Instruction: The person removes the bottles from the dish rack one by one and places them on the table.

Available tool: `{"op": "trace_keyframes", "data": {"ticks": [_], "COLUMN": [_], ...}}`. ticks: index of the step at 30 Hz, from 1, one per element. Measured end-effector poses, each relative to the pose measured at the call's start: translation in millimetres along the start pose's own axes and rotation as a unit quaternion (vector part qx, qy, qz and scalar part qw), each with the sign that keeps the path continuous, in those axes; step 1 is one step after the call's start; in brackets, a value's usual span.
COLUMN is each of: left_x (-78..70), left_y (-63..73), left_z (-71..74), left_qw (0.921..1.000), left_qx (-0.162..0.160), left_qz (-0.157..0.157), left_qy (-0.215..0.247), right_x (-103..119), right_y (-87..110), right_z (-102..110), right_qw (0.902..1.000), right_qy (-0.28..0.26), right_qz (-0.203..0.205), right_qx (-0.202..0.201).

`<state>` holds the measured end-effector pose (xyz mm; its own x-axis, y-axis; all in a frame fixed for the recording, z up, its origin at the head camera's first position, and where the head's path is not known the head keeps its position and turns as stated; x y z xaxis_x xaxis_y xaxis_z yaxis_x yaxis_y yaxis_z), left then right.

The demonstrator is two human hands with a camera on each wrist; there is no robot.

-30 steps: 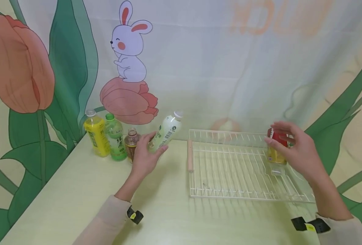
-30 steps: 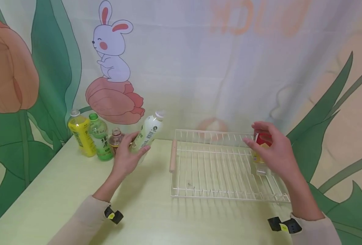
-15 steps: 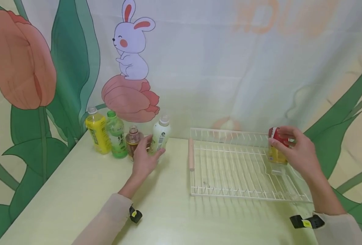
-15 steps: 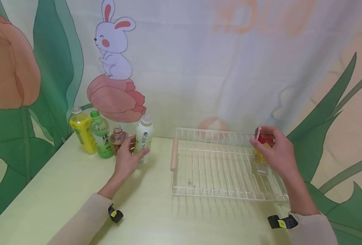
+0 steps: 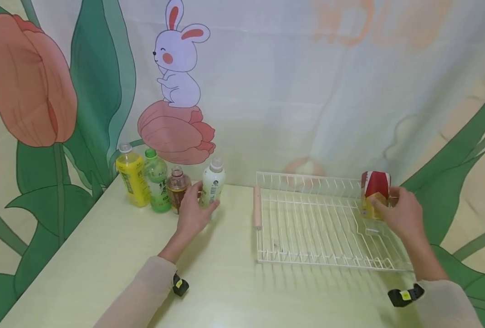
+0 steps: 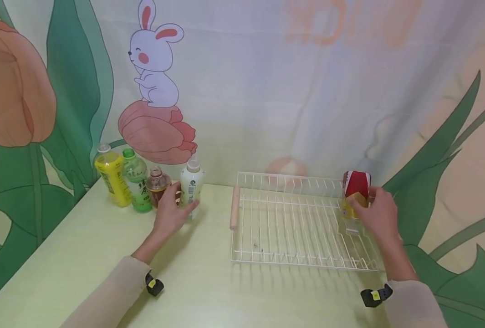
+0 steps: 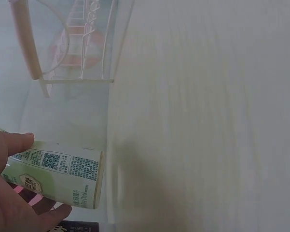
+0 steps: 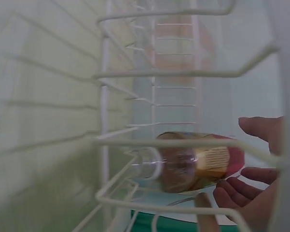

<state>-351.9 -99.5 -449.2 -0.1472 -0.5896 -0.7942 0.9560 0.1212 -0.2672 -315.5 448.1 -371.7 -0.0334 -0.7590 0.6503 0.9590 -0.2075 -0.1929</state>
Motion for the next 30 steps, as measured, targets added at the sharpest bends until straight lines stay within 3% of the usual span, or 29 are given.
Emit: {"op": "trace_keyframes", "data": {"ticks": [12,19,30], "left_x": [11.0,13.2,15.3], "left_y": [-0.7,-1.1,0.7], "left_z": [-5.9,-4.7,-3.7], "left_qw": [0.9997,0.9993,0.9987], "left_qx": [0.014,0.021,0.026], "left_qz": [-0.005,-0.003,0.0], "left_qy": [-0.019,-0.03,-0.044], "right_x": [-17,-21,-20], "right_y": [-11.4,-9.9,-7.4], "right_z": [-20,-33,-42], "right_qw": [0.9989,0.9983,0.9954], "right_qy": [0.045,0.033,0.046], "right_qz": [0.014,-0.006,-0.019], "right_qx": [0.003,0.048,0.082]}}
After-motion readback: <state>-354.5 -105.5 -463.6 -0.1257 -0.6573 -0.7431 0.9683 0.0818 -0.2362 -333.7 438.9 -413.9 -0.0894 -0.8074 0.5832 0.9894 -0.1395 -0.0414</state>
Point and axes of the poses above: each hand's wrist, its own y-axis away from the middle knuckle, its own z-axis out of the back of the hand, x = y × z, the point moved 7 cm from there along -y, towards the middle knuckle, and after that the axes turned 4 degrees about -y, right-handed, at the moved point
